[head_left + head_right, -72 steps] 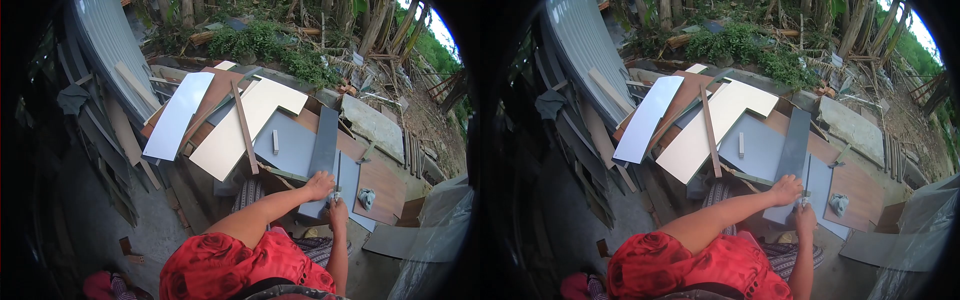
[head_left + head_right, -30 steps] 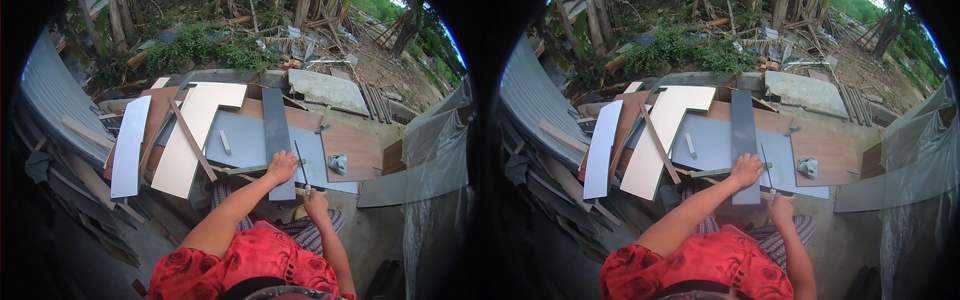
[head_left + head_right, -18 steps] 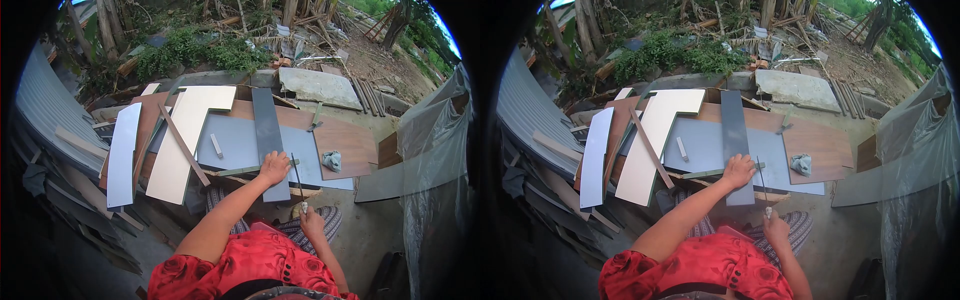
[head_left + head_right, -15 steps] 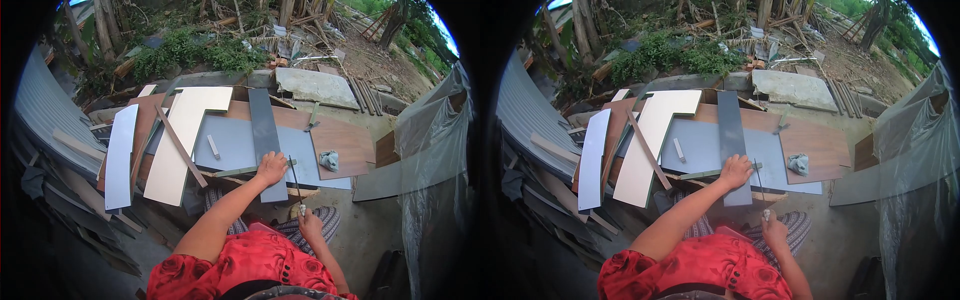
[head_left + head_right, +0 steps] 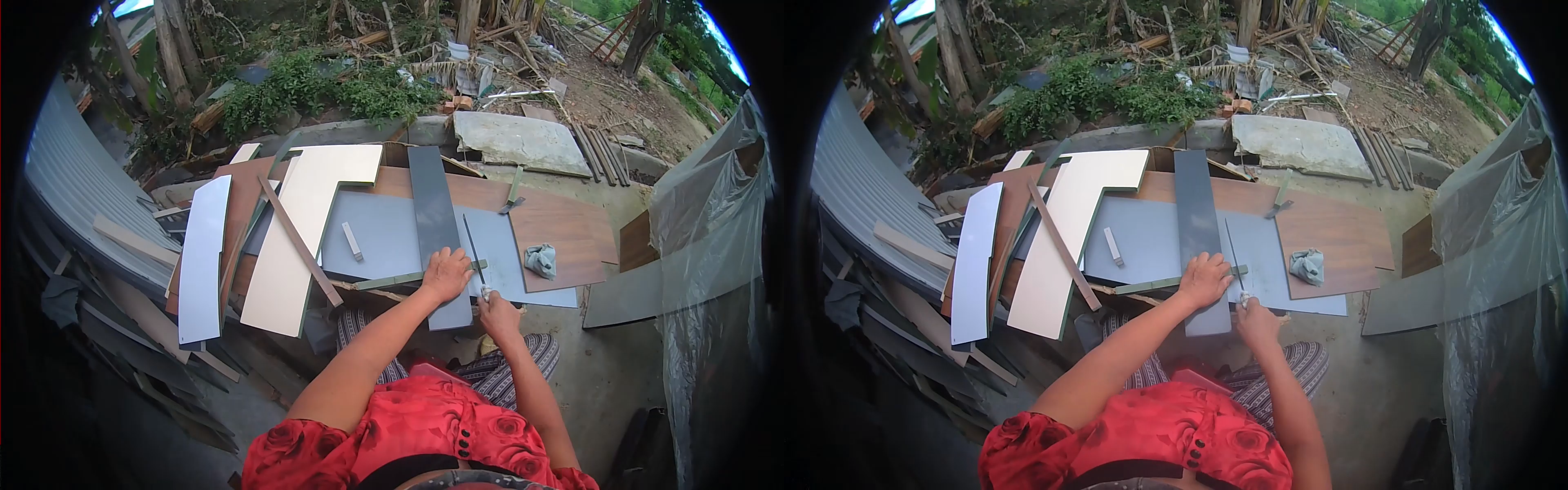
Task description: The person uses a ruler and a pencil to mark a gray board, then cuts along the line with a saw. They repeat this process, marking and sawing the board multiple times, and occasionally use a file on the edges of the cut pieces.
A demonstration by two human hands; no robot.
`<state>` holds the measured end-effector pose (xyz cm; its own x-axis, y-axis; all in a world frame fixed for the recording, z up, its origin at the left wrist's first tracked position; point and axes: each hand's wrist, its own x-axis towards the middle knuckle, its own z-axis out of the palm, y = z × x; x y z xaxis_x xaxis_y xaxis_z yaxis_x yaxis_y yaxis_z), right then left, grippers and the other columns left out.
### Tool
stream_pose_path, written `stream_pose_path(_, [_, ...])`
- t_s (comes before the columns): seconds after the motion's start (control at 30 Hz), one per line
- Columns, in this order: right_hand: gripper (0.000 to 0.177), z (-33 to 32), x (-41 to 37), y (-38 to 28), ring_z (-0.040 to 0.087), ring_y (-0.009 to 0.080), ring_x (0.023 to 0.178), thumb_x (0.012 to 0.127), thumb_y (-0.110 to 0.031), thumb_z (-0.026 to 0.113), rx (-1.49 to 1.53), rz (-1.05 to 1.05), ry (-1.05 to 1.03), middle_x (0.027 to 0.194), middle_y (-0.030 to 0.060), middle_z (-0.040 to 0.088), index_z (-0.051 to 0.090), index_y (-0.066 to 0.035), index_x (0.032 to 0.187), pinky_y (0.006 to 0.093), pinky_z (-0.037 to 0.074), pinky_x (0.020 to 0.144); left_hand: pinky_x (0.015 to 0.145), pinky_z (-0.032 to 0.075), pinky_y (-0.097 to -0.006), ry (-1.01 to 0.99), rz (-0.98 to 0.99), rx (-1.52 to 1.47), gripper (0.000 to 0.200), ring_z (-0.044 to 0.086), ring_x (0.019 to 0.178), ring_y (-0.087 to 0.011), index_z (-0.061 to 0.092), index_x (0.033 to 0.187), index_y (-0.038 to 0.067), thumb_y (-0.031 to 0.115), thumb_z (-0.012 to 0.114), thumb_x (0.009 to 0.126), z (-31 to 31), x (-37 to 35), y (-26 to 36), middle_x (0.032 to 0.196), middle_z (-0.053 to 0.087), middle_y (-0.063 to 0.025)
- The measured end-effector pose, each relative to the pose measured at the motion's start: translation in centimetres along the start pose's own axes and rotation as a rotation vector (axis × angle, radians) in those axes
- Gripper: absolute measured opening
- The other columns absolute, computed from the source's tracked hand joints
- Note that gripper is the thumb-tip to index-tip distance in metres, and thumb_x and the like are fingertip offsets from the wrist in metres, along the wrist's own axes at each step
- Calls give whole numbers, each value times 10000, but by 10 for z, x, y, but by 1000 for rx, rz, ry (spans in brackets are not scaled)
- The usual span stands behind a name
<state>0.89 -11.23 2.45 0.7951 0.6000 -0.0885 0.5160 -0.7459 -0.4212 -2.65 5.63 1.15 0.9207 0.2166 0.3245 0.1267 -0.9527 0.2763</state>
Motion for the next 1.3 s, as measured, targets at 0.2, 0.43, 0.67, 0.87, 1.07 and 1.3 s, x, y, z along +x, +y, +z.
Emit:
stream_pose_path(0.2, [324, 4, -93, 31, 587, 447, 675, 885, -348, 515, 37, 79, -17, 675, 241, 599, 520, -24, 874, 517, 438, 614, 756, 399, -385, 30, 21, -12, 172, 499, 874, -238, 619, 874, 112, 263, 612, 791, 4, -2, -1, 902, 519, -37])
stream_pose_path(0.43, [341, -9, -30, 7, 614, 426, 707, 879, -341, 509, -14, -10, -10, 708, 242, 619, 542, -3, 863, 520, 460, 652, 748, 400, -389, 33, 39, -7, 170, 498, 864, -239, 609, 859, 111, 262, 620, 781, 2, -1, -1, 898, 517, -38])
stream_pose_path(0.67, [346, -1, 14, -7, 616, 427, 732, 883, -345, 499, -6, -11, 16, 735, 250, 624, 552, -3, 882, 517, 461, 670, 745, 398, -388, 48, 28, 3, 168, 494, 862, -240, 609, 857, 119, 269, 621, 783, 1, -2, 0, 894, 511, -40])
stream_pose_path(0.87, [334, 5, -83, 27, 600, 447, 693, 893, -352, 490, 8, 53, -39, 684, 250, 608, 517, -23, 943, 536, 441, 642, 743, 398, -373, 31, 8, 13, 164, 485, 862, -234, 606, 848, 118, 268, 621, 784, -1, -2, 0, 895, 501, -37])
stream_pose_path(1.07, [328, -1, -64, 18, 595, 451, 707, 891, -350, 495, 3, 57, -30, 703, 255, 606, 513, -23, 903, 529, 442, 643, 740, 399, -367, 45, 54, 28, 164, 483, 857, -232, 603, 846, 114, 264, 622, 783, 0, -2, -3, 895, 499, -36])
stream_pose_path(1.3, [383, 0, 8, -4, 604, 439, 798, 890, -372, 488, -12, 37, -14, 795, 266, 625, 540, 6, 881, 519, 448, 719, 759, 407, -379, 89, 47, 17, 170, 493, 872, -235, 606, 848, 111, 267, 621, 783, 2, -3, -1, 900, 497, -35])
